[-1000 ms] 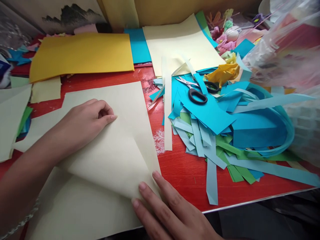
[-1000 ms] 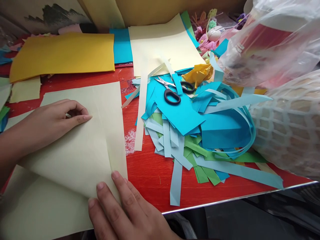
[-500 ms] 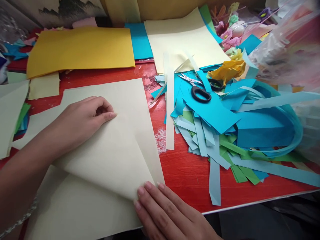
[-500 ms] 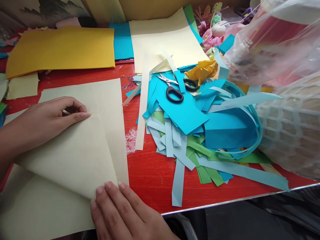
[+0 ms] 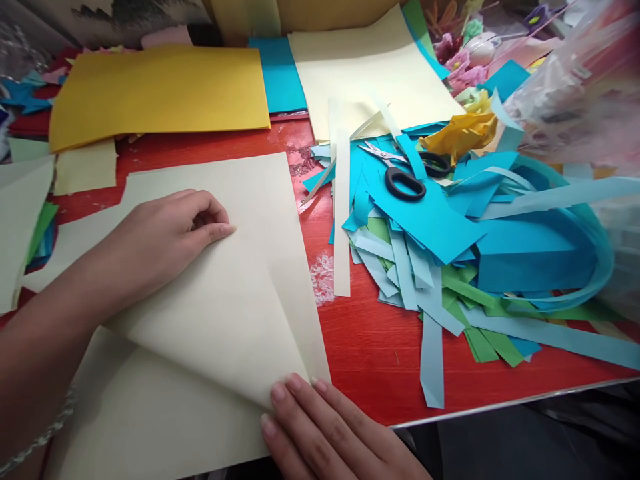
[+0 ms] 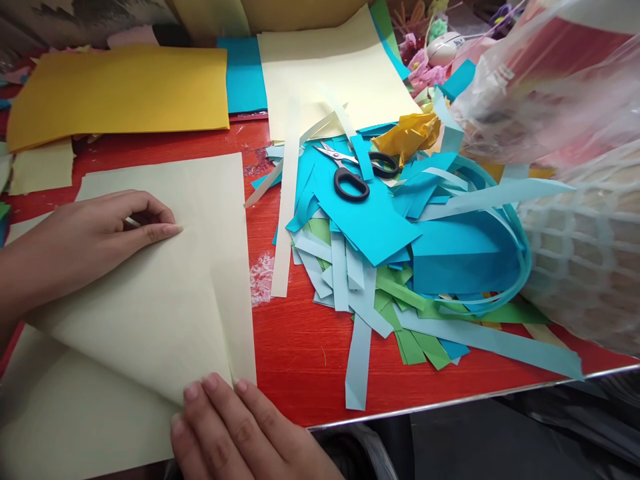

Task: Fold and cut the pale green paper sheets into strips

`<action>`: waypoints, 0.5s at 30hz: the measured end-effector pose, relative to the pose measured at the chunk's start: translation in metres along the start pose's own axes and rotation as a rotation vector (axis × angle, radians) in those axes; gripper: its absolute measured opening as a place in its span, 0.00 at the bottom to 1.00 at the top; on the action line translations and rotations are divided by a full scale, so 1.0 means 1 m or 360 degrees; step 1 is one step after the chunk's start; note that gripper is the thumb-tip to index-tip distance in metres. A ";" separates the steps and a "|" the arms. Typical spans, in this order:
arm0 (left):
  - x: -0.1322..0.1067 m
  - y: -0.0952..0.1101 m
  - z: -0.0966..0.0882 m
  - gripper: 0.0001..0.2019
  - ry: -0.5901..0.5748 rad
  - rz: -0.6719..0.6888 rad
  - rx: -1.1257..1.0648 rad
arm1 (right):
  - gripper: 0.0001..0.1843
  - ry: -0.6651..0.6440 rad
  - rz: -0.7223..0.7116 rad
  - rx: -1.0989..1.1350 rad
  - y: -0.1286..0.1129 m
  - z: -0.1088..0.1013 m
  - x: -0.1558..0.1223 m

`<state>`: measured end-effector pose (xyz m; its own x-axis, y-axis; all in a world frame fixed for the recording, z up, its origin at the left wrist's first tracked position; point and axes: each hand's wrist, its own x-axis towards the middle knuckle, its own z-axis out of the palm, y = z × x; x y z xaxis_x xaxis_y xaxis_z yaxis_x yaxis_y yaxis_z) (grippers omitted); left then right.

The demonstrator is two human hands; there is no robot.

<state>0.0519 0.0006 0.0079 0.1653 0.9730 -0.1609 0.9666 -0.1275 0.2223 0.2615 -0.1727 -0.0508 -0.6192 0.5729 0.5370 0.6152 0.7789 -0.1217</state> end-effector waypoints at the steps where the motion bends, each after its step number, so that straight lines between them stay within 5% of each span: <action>1: 0.000 -0.001 0.001 0.06 0.0011 0.0040 0.0008 | 0.17 -0.0015 -0.0001 -0.0012 -0.001 0.000 -0.001; 15: -0.005 -0.003 0.010 0.06 0.0105 0.0211 0.0021 | 0.18 -0.0084 -0.0017 -0.0112 -0.004 0.003 -0.006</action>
<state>0.0504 -0.0057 -0.0014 0.2788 0.9580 -0.0674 0.9397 -0.2577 0.2246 0.2614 -0.1785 -0.0559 -0.6497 0.5787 0.4929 0.6399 0.7664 -0.0563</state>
